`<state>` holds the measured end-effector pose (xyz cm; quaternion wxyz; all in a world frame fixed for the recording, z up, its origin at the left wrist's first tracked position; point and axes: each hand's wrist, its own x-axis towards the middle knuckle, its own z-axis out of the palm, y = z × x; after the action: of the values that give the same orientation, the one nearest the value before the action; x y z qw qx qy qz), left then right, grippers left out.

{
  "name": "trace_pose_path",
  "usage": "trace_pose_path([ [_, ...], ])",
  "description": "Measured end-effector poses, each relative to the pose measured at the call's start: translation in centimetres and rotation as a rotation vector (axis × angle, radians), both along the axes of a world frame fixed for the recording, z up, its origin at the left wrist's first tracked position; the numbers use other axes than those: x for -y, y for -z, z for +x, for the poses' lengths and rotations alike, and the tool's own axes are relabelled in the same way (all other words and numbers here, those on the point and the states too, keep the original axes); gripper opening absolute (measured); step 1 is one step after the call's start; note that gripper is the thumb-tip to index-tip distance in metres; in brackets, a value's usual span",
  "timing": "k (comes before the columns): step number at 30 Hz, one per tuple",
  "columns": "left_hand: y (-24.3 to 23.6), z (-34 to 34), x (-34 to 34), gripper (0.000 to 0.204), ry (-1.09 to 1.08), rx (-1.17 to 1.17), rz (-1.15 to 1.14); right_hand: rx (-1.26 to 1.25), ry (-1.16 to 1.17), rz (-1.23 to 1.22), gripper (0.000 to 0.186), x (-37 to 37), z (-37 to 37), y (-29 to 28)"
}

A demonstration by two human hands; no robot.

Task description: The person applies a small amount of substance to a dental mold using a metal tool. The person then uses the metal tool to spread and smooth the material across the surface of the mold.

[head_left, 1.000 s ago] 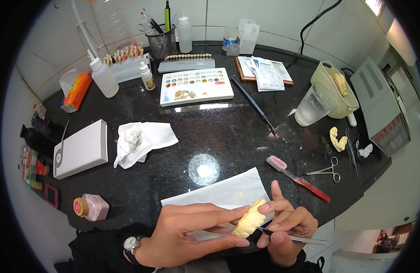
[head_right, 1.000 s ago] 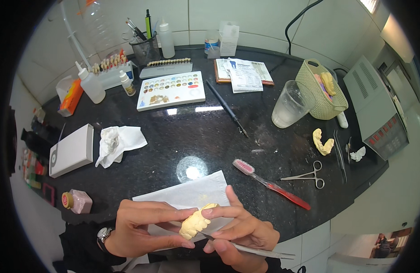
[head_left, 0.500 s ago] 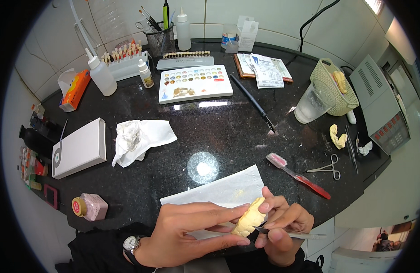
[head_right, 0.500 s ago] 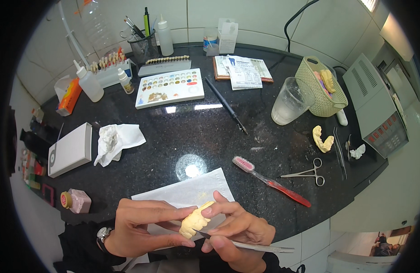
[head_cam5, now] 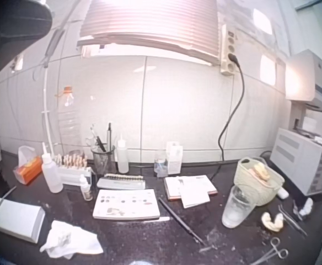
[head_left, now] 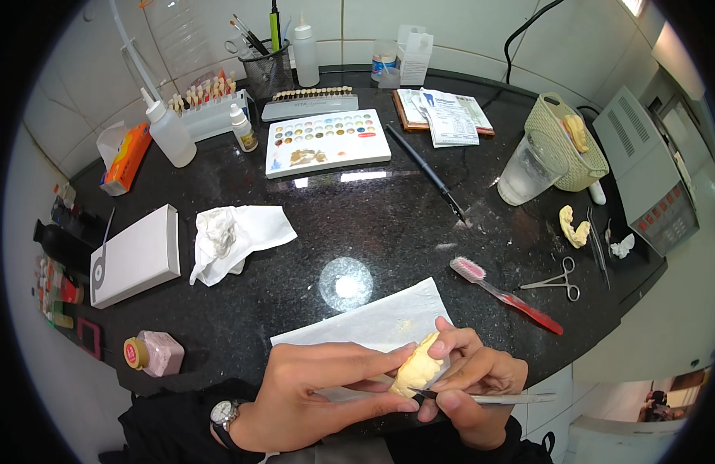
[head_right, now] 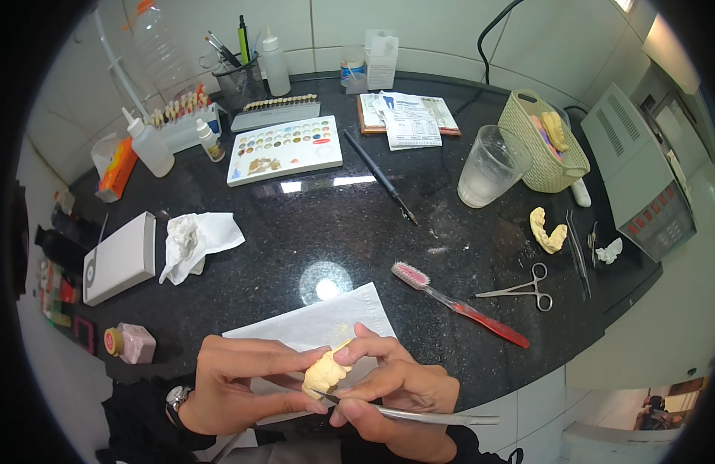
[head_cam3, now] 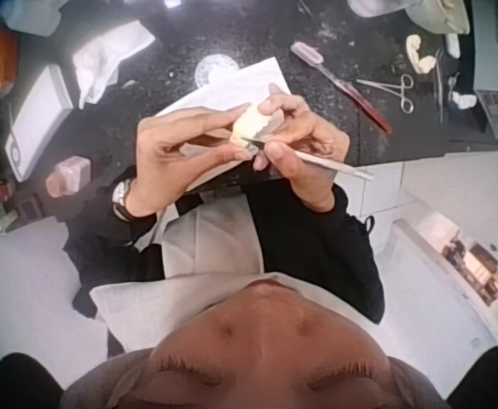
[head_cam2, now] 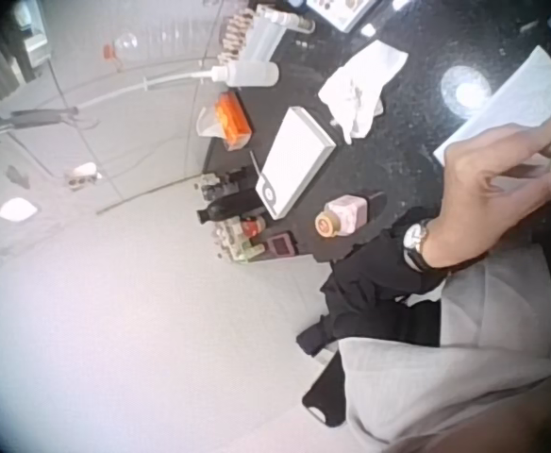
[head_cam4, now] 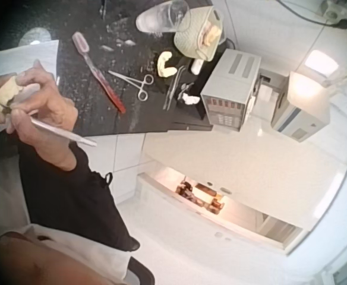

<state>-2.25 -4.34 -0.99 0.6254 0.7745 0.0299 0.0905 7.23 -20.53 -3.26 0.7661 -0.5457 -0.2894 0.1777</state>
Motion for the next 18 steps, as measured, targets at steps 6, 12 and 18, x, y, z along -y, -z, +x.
trace_pose_path([
  [6,-0.37,0.19,0.09,0.044,0.02,-0.001,-0.004,-0.082,0.034,0.111,0.017,0.05,0.02,0.51],
  [12,-0.31,0.18,0.04,0.044,0.026,-0.013,-0.009,-0.13,0.04,0.056,0.018,0.17,-0.12,0.06],
  [18,-0.23,0.18,0.08,0.044,0.02,-0.04,-0.024,-0.106,0.024,-0.016,0.018,0.21,-0.2,-0.18],
])
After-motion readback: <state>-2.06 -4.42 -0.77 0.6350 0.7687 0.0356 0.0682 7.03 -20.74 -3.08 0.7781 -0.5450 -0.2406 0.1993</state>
